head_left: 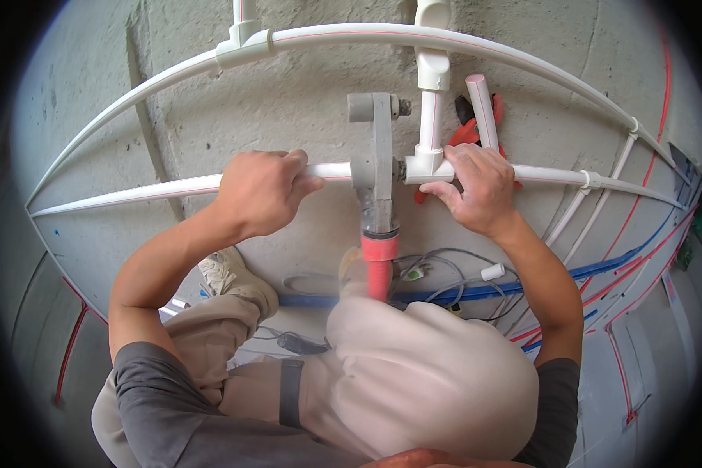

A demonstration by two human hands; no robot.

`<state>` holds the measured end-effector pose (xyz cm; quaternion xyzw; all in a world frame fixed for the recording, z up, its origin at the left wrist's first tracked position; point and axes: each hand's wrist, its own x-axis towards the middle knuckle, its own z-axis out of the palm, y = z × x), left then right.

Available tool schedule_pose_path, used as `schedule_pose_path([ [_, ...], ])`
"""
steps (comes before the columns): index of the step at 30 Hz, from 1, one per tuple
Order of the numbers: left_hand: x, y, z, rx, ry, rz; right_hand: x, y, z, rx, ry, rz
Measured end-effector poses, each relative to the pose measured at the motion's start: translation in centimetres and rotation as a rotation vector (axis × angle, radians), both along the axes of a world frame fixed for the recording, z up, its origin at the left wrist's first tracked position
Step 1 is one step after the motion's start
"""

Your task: The person installs white PVC pipes on a concrete wall using a red heat gun to fuse pipe segments and fittings. They cut pipes with a pipe cutter, align segments to existing runs, and fuse joints while kneeling or standing. The work area contains red and blue conduits and scattered tools.

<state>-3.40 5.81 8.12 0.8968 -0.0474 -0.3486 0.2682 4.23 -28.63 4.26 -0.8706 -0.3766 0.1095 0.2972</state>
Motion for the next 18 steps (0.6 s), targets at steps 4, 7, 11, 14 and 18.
schedule_pose_path([
  [4, 0.3, -0.2, -0.1, -0.008, -0.015, -0.022, 0.1, 0.1, 0.1, 0.017, 0.02, -0.011],
  [7, 0.3, -0.3, -0.2, -0.02, -0.02, -0.03, 0.1, 0.1, 0.0, 0.021, 0.002, -0.016],
  [11, 0.3, -0.6, -0.1, -0.015, -0.012, -0.032, -0.1, 0.1, -0.1, 0.028, -0.005, -0.02],
  [14, 0.4, -0.9, 0.1, -0.009, -0.003, -0.03, -0.1, 0.2, -0.2, 0.04, -0.01, -0.031],
  [18, 0.5, -1.4, 0.3, 0.008, 0.021, -0.019, -0.1, 0.2, -0.2, 0.055, -0.015, -0.035],
])
